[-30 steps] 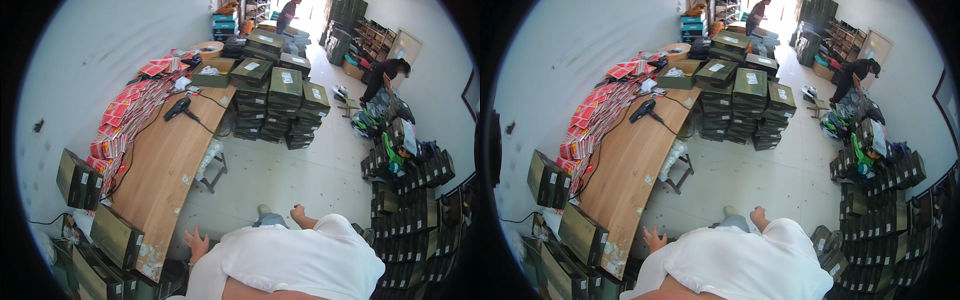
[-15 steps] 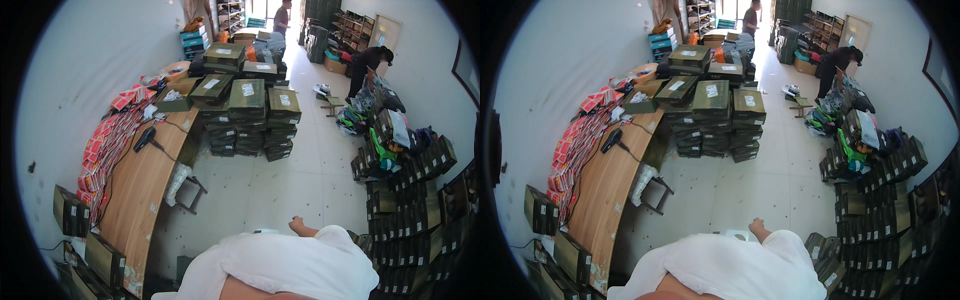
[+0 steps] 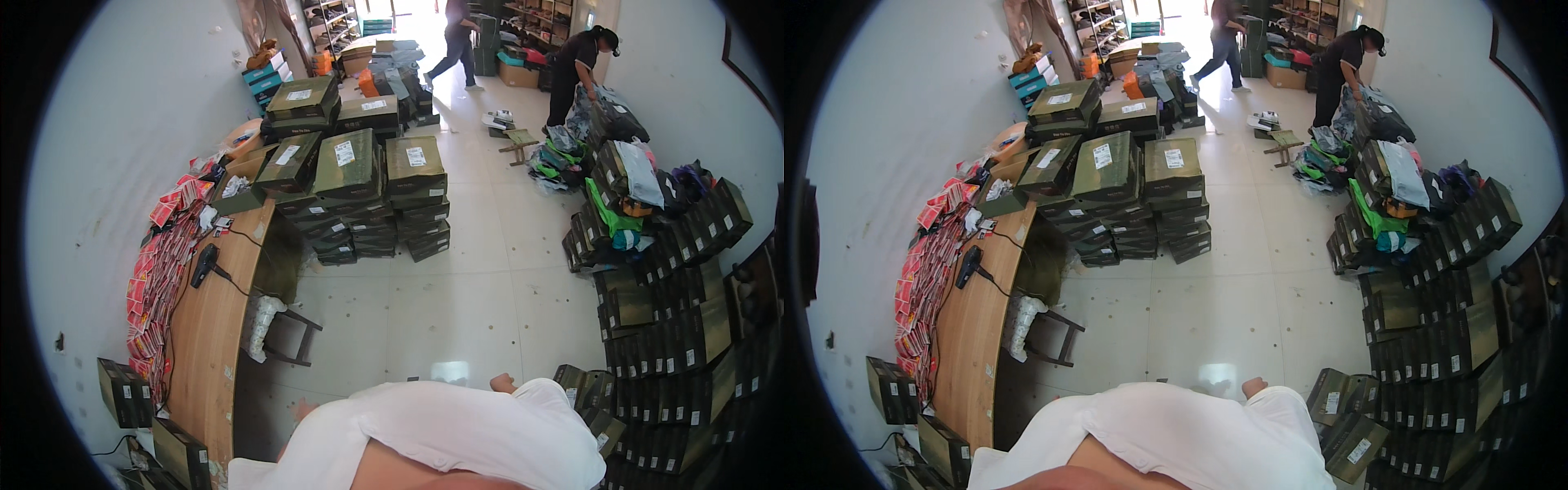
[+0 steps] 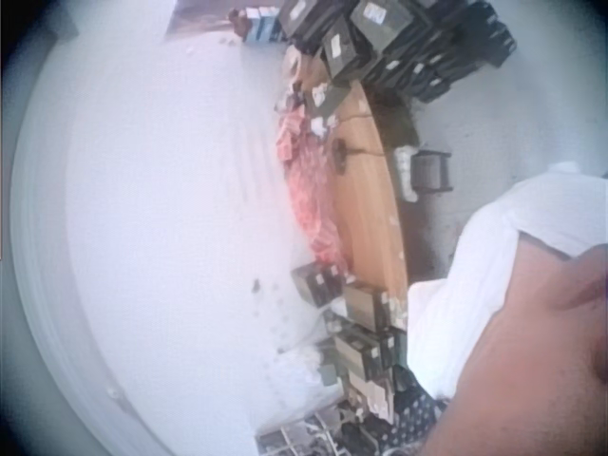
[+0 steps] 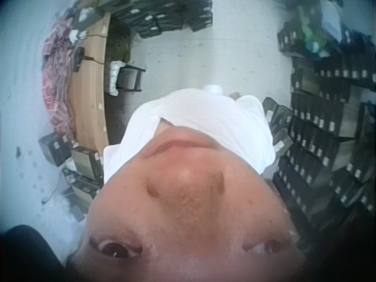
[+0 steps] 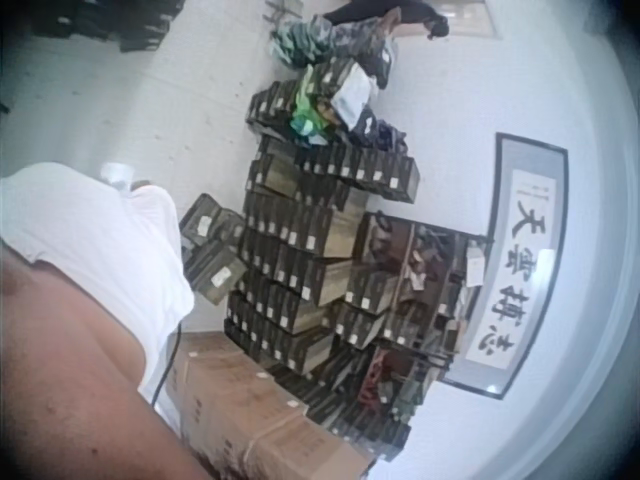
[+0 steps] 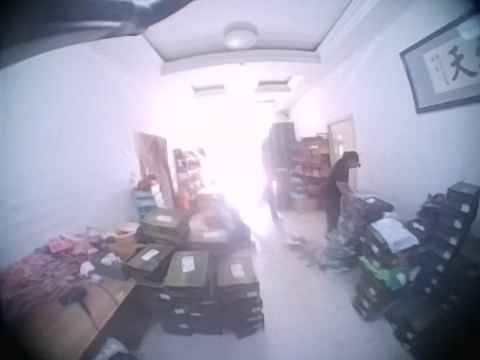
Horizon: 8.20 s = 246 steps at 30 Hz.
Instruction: The person packs items into green shoe boxes, places tissue paper and a red card inside, closes the boxes, and uses a handheld heat gun to apply heat to the labels. They then stack the finished boxes on the table.
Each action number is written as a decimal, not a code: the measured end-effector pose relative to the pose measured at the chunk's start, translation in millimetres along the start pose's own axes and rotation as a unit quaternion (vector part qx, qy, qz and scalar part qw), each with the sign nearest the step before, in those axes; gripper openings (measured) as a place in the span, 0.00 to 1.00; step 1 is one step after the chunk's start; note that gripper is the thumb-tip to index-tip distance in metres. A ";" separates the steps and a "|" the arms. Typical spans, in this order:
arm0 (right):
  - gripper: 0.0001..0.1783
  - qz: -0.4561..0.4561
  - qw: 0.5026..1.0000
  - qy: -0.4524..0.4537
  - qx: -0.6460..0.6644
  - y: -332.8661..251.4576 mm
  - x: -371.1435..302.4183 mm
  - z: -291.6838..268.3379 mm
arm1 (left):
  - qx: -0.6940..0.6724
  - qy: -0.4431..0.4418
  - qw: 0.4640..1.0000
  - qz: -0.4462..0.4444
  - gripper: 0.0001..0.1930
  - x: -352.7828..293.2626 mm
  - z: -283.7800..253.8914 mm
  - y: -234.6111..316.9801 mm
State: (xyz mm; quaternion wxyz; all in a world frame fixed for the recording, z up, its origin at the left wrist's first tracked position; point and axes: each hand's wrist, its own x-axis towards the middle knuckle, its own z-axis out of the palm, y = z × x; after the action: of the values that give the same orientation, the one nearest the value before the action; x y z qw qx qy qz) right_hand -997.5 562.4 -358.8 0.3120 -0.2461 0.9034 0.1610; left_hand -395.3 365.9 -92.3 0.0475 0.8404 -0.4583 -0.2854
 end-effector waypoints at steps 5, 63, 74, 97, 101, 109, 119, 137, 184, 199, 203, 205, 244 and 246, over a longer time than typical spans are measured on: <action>0.30 0.080 0.950 -0.055 0.296 -38.8 -57.3 -70.1 | 0.090 -0.021 0.995 0.026 0.38 -14.9 19.1 60.8; 0.25 -0.665 0.727 -0.070 -0.154 -781.2 -364.3 -81.1 | -0.338 -0.022 0.755 -0.561 0.35 -172.8 36.1 -248.5; 0.30 -0.653 0.567 -0.058 -0.498 -531.2 -482.6 -25.0 | -0.224 0.040 0.715 -0.661 0.57 -246.0 46.8 -586.4; 0.26 -0.618 0.677 0.078 -0.393 -470.3 -582.3 -43.2 | -0.300 0.093 0.710 -0.630 0.67 -229.4 5.0 -667.1; 0.28 -0.608 0.706 0.063 -0.358 -473.2 -572.4 -47.1 | -0.483 0.149 0.577 -0.641 0.64 -239.7 9.6 -618.5; 0.29 -0.625 0.718 0.015 -0.306 -476.8 -553.7 -31.6 | -0.976 0.033 0.147 -0.154 0.47 -325.3 -92.3 -523.9; 0.30 -0.617 0.739 -0.059 -0.264 -554.0 -457.1 -35.2 | -0.939 0.093 0.279 -0.180 0.45 -325.9 -160.3 -364.9; 0.27 -0.577 0.805 -0.123 -0.064 -617.5 -310.2 -113.8 | -0.860 0.187 0.464 -0.098 0.39 -29.6 -257.1 -111.3; 0.25 -0.367 0.762 -0.530 0.064 -895.1 -695.8 -86.3 | -0.610 0.334 0.706 0.133 0.42 222.8 -221.2 -560.4; 0.34 -0.691 0.460 -0.510 0.226 -998.4 -844.0 -90.5 | -0.271 0.213 0.915 -0.211 0.23 195.7 -324.8 -379.8; 0.45 -0.845 0.527 -0.067 -0.065 -1024.6 -858.4 -23.9 | -0.287 0.253 0.903 -0.197 0.27 183.4 -291.2 -403.3; 0.45 -0.813 0.537 0.023 -0.224 -1000.6 -880.1 -11.9 | -0.319 0.265 0.889 -0.195 0.29 174.6 -291.6 -404.5; 0.27 -0.864 0.435 -0.058 -0.245 -896.3 -860.0 -1.4 | -0.310 0.258 0.853 -0.330 0.27 108.9 -277.5 -399.9; 0.27 -0.864 0.441 -0.069 -0.232 -885.4 -833.4 -12.3 | -0.296 0.275 0.858 -0.317 0.30 107.6 -276.7 -400.9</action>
State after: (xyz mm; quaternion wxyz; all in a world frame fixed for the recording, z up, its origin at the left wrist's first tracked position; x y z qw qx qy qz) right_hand 49.4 111.5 64.8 0.2822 -0.9505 0.1270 0.0276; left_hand 92.3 460.5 -45.9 0.3248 0.9310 -0.0292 -0.1639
